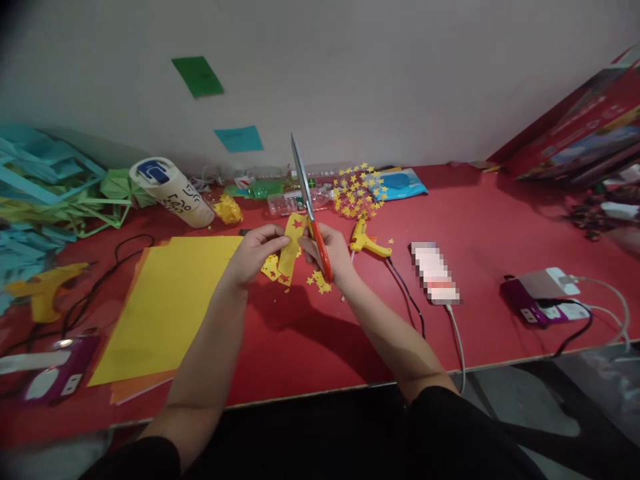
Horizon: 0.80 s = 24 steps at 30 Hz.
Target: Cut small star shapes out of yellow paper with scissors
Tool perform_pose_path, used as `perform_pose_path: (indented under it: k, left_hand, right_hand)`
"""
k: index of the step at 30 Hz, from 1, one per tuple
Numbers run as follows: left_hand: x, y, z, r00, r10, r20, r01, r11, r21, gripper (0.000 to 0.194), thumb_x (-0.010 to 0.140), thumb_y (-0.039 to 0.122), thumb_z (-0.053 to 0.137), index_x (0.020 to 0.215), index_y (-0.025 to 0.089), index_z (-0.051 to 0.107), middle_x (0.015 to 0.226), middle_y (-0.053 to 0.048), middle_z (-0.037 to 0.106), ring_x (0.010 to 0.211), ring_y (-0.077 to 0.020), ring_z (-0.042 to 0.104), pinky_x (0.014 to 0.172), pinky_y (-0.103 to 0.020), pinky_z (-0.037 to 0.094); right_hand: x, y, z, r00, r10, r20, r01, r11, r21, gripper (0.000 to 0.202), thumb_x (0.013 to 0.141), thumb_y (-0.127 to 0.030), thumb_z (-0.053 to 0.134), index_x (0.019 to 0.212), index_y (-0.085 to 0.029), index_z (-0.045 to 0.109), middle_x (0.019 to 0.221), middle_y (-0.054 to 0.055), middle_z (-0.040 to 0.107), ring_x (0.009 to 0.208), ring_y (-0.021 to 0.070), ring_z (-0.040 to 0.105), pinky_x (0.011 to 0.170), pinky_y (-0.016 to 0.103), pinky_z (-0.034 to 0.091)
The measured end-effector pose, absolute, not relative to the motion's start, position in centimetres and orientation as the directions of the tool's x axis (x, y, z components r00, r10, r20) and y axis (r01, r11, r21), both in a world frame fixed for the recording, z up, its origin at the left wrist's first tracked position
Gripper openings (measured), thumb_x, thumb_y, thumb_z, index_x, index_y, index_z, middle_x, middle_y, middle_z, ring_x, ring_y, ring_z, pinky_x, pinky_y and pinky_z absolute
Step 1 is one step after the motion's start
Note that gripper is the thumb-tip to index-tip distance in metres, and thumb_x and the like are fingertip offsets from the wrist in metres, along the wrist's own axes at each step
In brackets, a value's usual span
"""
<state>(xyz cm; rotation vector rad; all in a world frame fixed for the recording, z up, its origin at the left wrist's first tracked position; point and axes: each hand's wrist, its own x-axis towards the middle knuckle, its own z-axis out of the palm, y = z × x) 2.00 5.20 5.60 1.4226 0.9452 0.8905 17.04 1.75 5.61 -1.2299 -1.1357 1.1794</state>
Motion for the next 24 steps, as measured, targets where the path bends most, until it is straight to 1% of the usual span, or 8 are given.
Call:
perform_pose_path:
  k: [2, 4, 8, 11, 15, 19, 21, 24]
  left_hand:
    - [2.0, 5.2, 5.7, 0.429, 0.903, -0.008, 0.07, -0.025, 0.997, 0.021, 0.07, 0.033, 0.065, 0.064, 0.017, 0.052, 0.057, 0.005, 0.046, 0.056, -0.0076, 0.043, 0.058, -0.024, 0.035]
    - [2.0, 5.2, 5.6, 0.441, 0.897, -0.02, 0.062, -0.008, 0.998, 0.023, 0.07, 0.033, 0.066, 0.062, 0.017, 0.051, 0.057, 0.006, 0.044, 0.057, -0.0074, 0.042, 0.059, -0.024, 0.034]
    - [2.1, 5.3, 5.0, 0.432, 0.899, -0.073, 0.046, 0.059, 0.997, 0.027, 0.07, 0.035, 0.066, 0.061, 0.017, 0.049, 0.058, 0.006, 0.042, 0.057, -0.0069, 0.039, 0.058, -0.024, 0.032]
    - [2.0, 5.6, 4.4, 0.431, 0.896, -0.11, 0.077, 0.085, 0.993, 0.025, 0.072, 0.036, 0.064, 0.062, 0.016, 0.052, 0.058, 0.005, 0.044, 0.057, -0.0068, 0.04, 0.058, -0.024, 0.032]
    - [1.9, 5.7, 4.3, 0.506, 0.852, -0.138, 0.063, 0.123, 0.99, 0.02, 0.071, 0.036, 0.066, 0.071, 0.016, 0.06, 0.065, 0.003, 0.054, 0.061, -0.0081, 0.046, 0.061, -0.024, 0.037]
    - [1.8, 5.3, 4.7, 0.505, 0.856, -0.11, 0.106, 0.066, 0.992, 0.019, 0.073, 0.035, 0.063, 0.075, 0.016, 0.063, 0.071, 0.001, 0.06, 0.066, -0.0101, 0.051, 0.064, -0.025, 0.04]
    - [1.8, 5.1, 4.8, 0.474, 0.876, -0.082, 0.148, 0.013, 0.989, 0.019, 0.075, 0.035, 0.061, 0.073, 0.017, 0.062, 0.068, 0.001, 0.058, 0.064, -0.0101, 0.049, 0.061, -0.025, 0.039]
    - [1.9, 4.6, 5.3, 0.405, 0.914, -0.028, 0.184, -0.051, 0.982, 0.019, 0.076, 0.033, 0.06, 0.065, 0.017, 0.057, 0.06, 0.002, 0.052, 0.058, -0.0095, 0.043, 0.056, -0.024, 0.035]
  right_hand:
    - [17.2, 1.7, 5.6, 0.048, 0.999, -0.011, -0.026, -0.01, -1.0, 0.03, 0.072, -0.034, 0.065, 0.059, -0.022, 0.041, 0.039, -0.009, 0.042, 0.03, 0.0057, 0.036, 0.032, 0.019, 0.025]
    - [17.2, 1.7, 5.5, 0.014, 1.0, -0.001, -0.044, 0.0, -0.999, 0.031, 0.075, -0.034, 0.062, 0.059, -0.023, 0.04, 0.038, -0.009, 0.04, 0.031, 0.0057, 0.035, 0.034, 0.02, 0.027]
    - [17.2, 1.8, 5.3, -0.015, 0.998, -0.056, -0.049, -0.056, -0.997, 0.028, 0.072, -0.036, 0.065, 0.062, -0.023, 0.042, 0.038, -0.009, 0.043, 0.03, 0.006, 0.036, 0.033, 0.021, 0.026]
    - [17.1, 2.0, 5.1, -0.002, 0.997, -0.072, -0.046, -0.072, -0.996, 0.026, 0.072, -0.038, 0.065, 0.065, -0.022, 0.046, 0.04, -0.009, 0.045, 0.03, 0.0059, 0.036, 0.033, 0.02, 0.027]
    - [17.1, 2.1, 5.1, 0.014, 0.999, -0.045, -0.016, -0.045, -0.999, 0.028, 0.072, -0.038, 0.066, 0.061, -0.021, 0.047, 0.039, -0.009, 0.044, 0.031, 0.0051, 0.036, 0.033, 0.019, 0.028]
    - [17.1, 2.2, 5.0, 0.026, 0.997, -0.07, -0.032, -0.069, -0.997, 0.028, 0.07, -0.039, 0.068, 0.062, -0.021, 0.048, 0.038, -0.009, 0.045, 0.029, 0.0045, 0.034, 0.03, 0.018, 0.025]
    - [17.1, 2.2, 5.0, 0.029, 0.997, -0.068, -0.054, -0.066, -0.996, 0.028, 0.069, -0.039, 0.068, 0.062, -0.021, 0.048, 0.038, -0.01, 0.045, 0.028, 0.0045, 0.033, 0.03, 0.018, 0.024]
    - [17.1, 2.1, 5.2, 0.018, 0.998, -0.055, -0.076, -0.054, -0.996, 0.028, 0.069, -0.039, 0.068, 0.064, -0.021, 0.048, 0.038, -0.01, 0.045, 0.028, 0.0046, 0.033, 0.03, 0.019, 0.025]
